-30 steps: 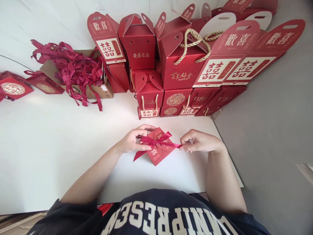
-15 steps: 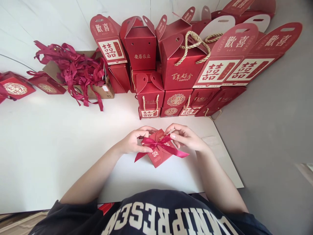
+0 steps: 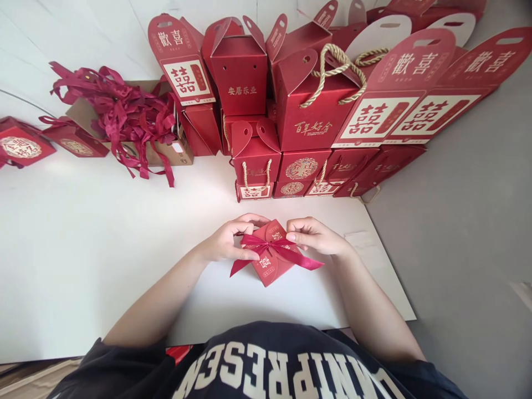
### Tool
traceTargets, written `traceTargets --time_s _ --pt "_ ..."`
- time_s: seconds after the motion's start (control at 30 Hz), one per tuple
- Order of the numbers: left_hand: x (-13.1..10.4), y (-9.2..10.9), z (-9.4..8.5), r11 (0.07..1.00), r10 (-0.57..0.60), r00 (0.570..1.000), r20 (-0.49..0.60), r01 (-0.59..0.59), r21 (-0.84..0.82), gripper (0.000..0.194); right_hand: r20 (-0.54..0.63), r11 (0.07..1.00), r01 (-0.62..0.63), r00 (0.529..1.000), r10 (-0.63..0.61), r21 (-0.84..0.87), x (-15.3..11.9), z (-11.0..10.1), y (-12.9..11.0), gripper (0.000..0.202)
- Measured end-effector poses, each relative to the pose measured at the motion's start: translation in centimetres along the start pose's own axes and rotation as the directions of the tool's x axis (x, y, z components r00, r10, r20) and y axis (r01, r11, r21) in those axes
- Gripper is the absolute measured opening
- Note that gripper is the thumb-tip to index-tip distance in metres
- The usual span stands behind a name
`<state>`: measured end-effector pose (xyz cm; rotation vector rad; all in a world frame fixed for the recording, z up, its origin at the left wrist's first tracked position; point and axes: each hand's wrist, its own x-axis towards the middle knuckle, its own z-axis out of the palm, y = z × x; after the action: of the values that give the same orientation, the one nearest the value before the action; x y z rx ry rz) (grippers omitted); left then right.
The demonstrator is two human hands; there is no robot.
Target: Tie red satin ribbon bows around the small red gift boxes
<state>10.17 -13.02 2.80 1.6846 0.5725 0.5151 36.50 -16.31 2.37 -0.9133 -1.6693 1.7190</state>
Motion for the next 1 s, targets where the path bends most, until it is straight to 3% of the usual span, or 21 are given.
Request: traceTargets --time_s 0.2,0.37,0.43,0.5,0.6,0.7,0.9,1.0 --pt "0.0 -0.2 0.1 0.999 -0.015 1.000 -0.017 0.014 -0.040 0.034 -0.003 1.000 0.009 1.000 -0.009 0.016 0.2 0.1 0.3 0.039" --pt "-0.1 -0.1 -0.2 1.000 0.005 0.988 -0.155 -0.006 -0.010 0.037 -0.279 0.985 0.141 0.954 -0.109 0.096 0.5 0.2 0.0 0.026" --pt "-0.2 -0.1 -0.4 0.998 0.030 0.979 -0.204 -0.019 0.056 0.037 -0.312 0.985 0.163 0.940 -0.139 0.054 0.1 -0.3 -0.3 0.030" --pt "-0.3 0.0 -0.6 0.994 0.047 0.972 -0.232 -0.023 0.104 0.037 -0.246 0.994 0.111 0.963 -0.113 -0.020 -0.6 -1.1 -0.8 0.042" --pt "-0.5 0.1 -0.7 0.995 0.002 0.972 -0.233 0.022 0.098 0.036 0.003 0.994 -0.038 0.999 0.039 -0.104 -1.9 -2.1 -1.5 0.047" --pt "-0.7 0.3 -0.8 0.996 -0.092 0.976 -0.198 0.093 -0.006 0.036 0.192 0.977 -0.153 0.965 0.180 -0.147 -2.5 -2.4 -2.0 0.040" --pt "-0.8 0.5 -0.8 0.980 -0.158 0.979 -0.131 0.139 -0.144 0.036 0.109 0.986 -0.119 0.985 0.132 -0.118 -2.4 -2.1 -2.0 0.041" --pt "-0.8 0.5 -0.7 0.971 -0.186 0.976 -0.115 0.164 -0.172 0.037 0.110 0.979 -0.153 0.980 0.169 -0.135 -2.3 -2.4 -1.8 0.041"
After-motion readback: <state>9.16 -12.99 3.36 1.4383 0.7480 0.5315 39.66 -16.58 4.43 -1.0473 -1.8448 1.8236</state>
